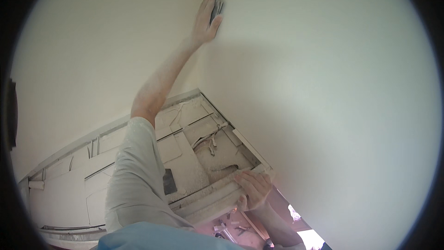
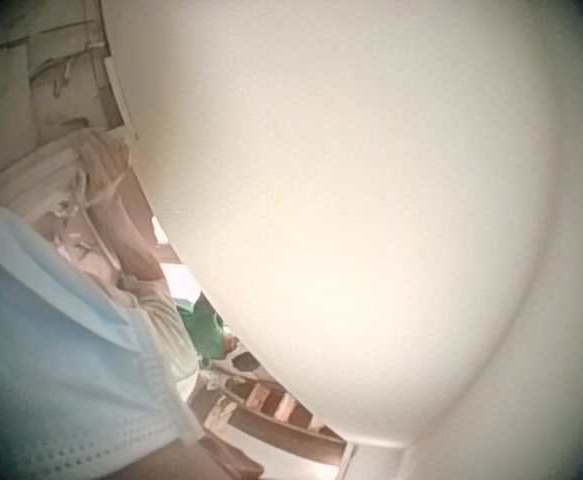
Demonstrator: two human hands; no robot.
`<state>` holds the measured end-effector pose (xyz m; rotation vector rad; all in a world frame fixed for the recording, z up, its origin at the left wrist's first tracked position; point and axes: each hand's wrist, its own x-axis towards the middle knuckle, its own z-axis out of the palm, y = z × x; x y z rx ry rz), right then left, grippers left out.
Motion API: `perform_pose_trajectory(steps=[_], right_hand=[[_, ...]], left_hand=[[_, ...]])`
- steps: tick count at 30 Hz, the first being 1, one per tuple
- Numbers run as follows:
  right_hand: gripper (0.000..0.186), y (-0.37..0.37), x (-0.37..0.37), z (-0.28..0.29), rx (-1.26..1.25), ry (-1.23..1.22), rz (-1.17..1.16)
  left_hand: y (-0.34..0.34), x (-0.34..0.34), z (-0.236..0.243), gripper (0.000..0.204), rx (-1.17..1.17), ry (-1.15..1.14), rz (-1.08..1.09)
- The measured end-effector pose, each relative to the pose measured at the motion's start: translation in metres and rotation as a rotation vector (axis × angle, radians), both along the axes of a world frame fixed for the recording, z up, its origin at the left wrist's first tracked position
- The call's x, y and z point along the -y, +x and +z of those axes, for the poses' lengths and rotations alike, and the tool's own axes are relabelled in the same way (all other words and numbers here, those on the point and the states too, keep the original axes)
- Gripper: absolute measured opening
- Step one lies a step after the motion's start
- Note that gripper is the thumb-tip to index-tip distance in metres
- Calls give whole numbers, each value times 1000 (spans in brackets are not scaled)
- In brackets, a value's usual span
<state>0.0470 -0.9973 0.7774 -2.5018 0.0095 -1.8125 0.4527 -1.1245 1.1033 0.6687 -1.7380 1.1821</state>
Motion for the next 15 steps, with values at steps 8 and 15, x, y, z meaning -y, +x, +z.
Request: perform_pose_trajectory(steps=[8,15], right_hand=[[50,-4,-6,7,-39,55,-10],[49,-1,-3,3,-15,32,-10]], left_hand=[[-21,-10,59,86,257,31,109],[48,-7,-42,78,-48,47,53]])
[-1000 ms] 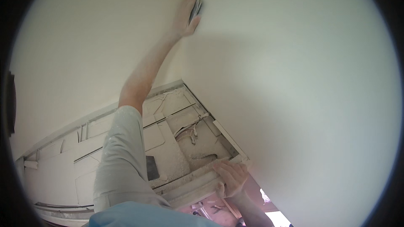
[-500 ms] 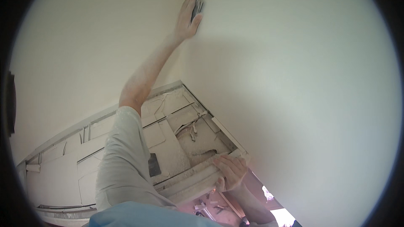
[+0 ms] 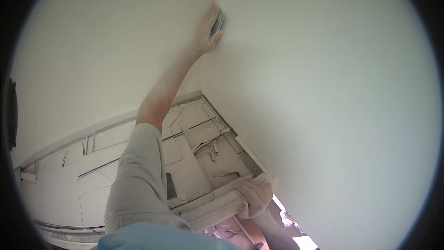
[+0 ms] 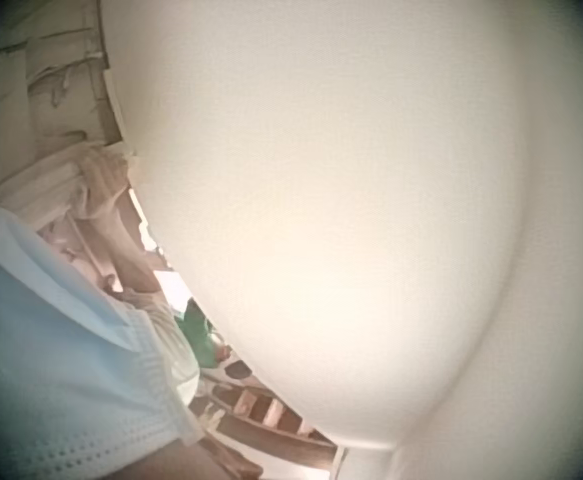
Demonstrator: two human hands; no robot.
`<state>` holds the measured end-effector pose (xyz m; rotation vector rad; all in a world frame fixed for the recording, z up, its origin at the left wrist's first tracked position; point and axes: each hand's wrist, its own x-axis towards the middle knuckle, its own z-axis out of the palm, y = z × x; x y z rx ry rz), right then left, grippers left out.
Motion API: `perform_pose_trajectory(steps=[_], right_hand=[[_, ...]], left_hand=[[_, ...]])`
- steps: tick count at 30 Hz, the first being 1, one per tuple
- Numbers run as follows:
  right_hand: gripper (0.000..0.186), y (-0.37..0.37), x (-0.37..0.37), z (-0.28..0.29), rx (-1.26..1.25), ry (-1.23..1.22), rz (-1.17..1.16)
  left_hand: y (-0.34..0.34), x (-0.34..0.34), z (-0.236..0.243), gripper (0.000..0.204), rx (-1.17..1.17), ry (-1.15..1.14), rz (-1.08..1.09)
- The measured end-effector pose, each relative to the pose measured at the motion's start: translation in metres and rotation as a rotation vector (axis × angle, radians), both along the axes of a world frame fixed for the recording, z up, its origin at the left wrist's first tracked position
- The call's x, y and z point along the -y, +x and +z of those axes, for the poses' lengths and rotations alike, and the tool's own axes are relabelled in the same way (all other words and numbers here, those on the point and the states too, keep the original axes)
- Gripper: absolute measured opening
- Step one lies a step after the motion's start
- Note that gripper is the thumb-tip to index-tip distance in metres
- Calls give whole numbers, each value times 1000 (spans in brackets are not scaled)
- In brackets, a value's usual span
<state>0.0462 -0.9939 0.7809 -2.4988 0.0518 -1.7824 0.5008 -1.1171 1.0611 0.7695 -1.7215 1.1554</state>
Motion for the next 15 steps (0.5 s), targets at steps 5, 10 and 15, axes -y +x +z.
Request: perform_pose_trajectory(steps=[5,10,15], right_hand=[[47,-2,0,0,-27,-5,0],[46,3,1,2,35,-25,34],[48,-1,1,-2,32,-29,19]], left_hand=[[-3,6,-87,79,-272,59,-7],[-34,12,-66,78,-433,23,-38],[-87,10,1,77,-341,5,-72]])
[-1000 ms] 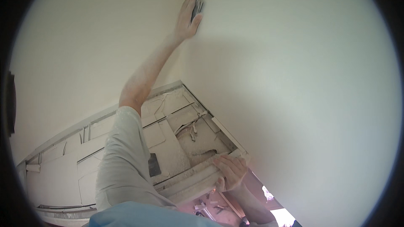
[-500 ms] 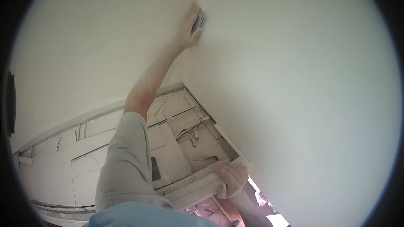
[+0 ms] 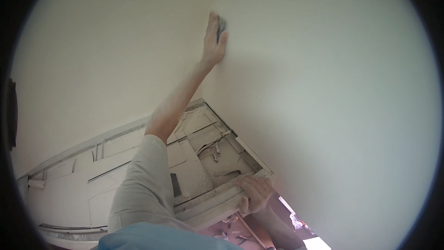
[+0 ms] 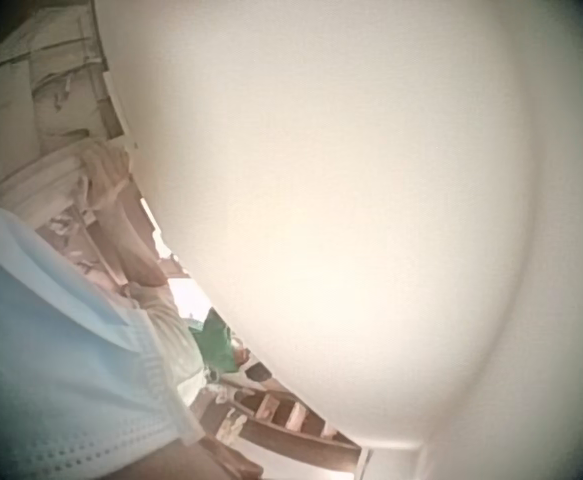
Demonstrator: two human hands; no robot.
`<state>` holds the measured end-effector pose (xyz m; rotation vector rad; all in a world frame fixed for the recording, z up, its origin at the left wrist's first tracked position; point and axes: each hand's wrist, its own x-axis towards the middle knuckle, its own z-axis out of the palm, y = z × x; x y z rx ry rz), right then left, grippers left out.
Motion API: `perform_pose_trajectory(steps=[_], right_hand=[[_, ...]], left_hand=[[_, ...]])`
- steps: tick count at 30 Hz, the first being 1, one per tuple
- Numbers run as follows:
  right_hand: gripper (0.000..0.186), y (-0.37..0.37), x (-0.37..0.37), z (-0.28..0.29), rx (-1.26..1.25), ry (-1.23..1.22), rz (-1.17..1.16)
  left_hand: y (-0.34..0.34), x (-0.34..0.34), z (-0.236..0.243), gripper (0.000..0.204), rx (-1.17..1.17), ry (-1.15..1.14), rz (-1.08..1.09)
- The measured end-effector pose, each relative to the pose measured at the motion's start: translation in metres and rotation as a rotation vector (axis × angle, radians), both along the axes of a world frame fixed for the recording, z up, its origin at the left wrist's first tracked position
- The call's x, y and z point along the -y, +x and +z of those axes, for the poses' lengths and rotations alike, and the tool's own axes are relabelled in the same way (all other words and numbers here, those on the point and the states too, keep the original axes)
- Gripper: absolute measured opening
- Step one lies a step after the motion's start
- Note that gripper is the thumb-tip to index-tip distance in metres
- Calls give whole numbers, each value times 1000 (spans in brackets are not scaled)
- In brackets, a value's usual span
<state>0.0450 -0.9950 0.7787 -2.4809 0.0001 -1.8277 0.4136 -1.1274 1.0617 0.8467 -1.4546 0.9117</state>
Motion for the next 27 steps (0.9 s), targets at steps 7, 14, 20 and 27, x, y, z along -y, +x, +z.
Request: perform_pose_trajectory(steps=[7,14,20,27], right_hand=[[47,0,0,0,4,0,21],[48,-4,0,4,-32,48,32],[49,0,-6,7,-42,96,11],[49,0,-5,2,-25,73,-42]], left_hand=[[-80,-32,119,78,473,-66,-5],[-97,-41,183,88,918,-120,284],[31,-20,81,79,483,8,60],[78,4,-78,80,40,74,26]])
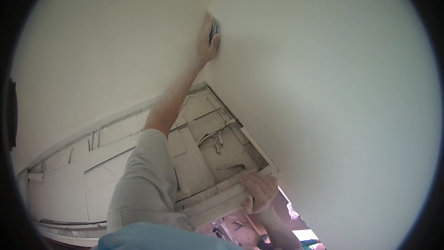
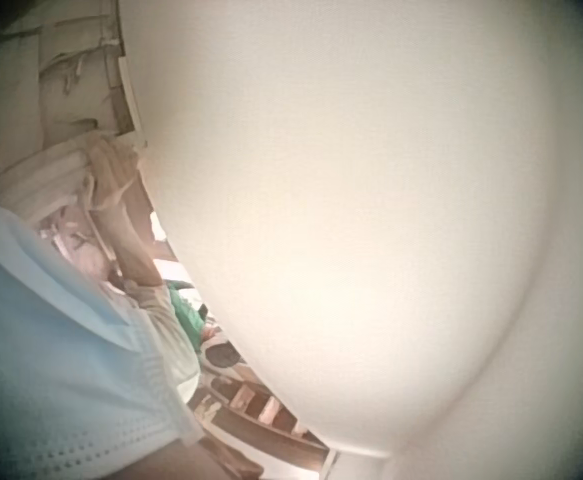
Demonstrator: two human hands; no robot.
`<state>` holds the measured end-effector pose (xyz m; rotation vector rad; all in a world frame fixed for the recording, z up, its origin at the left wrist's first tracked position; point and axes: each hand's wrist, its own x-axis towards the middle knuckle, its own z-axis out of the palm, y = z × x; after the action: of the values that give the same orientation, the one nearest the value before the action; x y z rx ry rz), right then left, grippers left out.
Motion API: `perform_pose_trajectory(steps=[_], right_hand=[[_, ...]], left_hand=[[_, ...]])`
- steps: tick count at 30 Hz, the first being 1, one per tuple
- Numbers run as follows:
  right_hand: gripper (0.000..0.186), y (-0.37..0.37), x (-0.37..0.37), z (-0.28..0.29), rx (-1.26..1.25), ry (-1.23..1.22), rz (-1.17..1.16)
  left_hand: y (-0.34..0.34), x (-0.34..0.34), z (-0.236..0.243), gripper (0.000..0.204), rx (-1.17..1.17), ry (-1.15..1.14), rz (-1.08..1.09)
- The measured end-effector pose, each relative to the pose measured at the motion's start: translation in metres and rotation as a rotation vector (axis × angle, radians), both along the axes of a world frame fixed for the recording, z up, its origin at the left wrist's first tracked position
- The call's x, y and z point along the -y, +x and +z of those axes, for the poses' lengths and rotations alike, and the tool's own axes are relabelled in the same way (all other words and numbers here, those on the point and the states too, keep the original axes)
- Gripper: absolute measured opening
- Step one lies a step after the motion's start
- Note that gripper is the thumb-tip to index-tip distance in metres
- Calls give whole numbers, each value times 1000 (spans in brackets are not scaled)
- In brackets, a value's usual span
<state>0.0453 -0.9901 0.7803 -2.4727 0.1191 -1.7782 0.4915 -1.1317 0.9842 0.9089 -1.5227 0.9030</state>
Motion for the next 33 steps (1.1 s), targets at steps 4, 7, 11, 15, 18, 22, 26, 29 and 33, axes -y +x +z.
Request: perform_pose_trajectory(steps=[4,7,11,15,18,22,26,29,33], right_hand=[[47,3,1,-3,33,-22,25],[47,5,3,-2,64,-45,38],[49,5,6,-3,94,-67,47],[50,3,2,2,61,-66,51],[50,1,2,3,48,-62,45],[49,-1,2,5,43,-60,31],[49,4,-1,6,44,-8,78],[48,-1,1,2,25,-1,23],[48,1,-2,5,32,-6,35]], left_hand=[[12,-4,-42,80,-104,36,16],[0,-2,-18,80,-56,-8,0],[-43,-4,69,78,142,-94,-39],[-89,-16,144,76,311,-142,-58],[-131,-21,191,83,532,-75,-30],[-206,-45,254,86,831,-128,-11],[-179,-43,253,82,829,-128,18],[-110,-24,203,77,566,-92,-25],[-16,-7,103,76,271,-83,-2]])
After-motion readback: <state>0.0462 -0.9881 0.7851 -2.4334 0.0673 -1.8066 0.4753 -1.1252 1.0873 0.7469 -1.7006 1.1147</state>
